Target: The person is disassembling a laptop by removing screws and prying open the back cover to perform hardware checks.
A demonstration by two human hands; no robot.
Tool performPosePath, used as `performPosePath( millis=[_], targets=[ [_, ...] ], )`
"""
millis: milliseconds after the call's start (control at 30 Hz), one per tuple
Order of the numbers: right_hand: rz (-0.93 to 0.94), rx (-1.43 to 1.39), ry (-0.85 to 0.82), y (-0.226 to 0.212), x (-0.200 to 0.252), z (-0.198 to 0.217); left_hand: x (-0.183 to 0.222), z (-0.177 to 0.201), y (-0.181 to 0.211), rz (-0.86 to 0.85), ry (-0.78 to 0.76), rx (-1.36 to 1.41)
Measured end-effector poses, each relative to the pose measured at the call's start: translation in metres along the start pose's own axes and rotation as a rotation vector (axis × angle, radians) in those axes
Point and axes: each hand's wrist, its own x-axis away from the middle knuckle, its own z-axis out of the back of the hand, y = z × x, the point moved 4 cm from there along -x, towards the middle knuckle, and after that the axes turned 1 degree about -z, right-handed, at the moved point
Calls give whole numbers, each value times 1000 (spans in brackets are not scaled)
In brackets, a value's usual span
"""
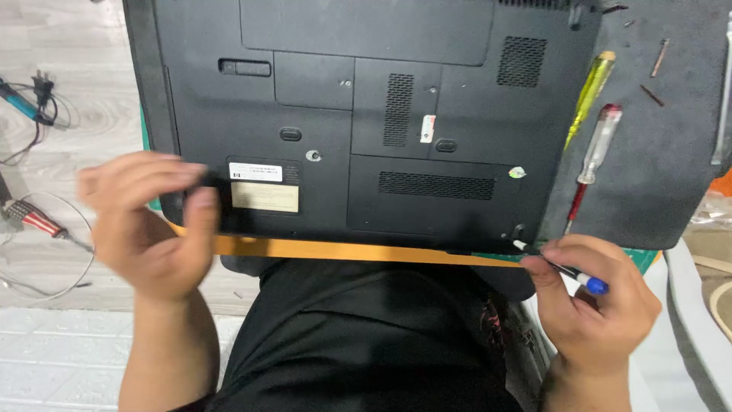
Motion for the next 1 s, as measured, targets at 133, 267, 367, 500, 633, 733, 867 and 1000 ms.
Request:
performPosePath(
  millis=[133, 267, 367, 500, 633, 733, 867, 1000],
  targets=[
    [-166, 76, -13, -10, -4, 6, 21, 10, -22, 71, 29, -88],
    [-45, -4, -210, -25, -15, 5, 25, -4, -26, 135, 50, 35],
    [27, 51, -243, -19, -9, 3, 23, -14, -24, 147, 45, 49],
    [-77, 32, -115, -1, 3, 3, 24, -17, -26, 167, 86, 89],
    [-108, 167, -84, 1, 6, 4, 23, -18, -29, 170, 75, 122],
    [-44, 143, -102, -2, 3, 6, 22, -19, -29, 165, 73, 120],
    [51, 107, -303, -18, -10, 7, 22, -20, -30, 169, 70, 127],
    [94, 144, -419, -28, -21, 8, 24, -21, -31, 144, 75, 136]
  ],
)
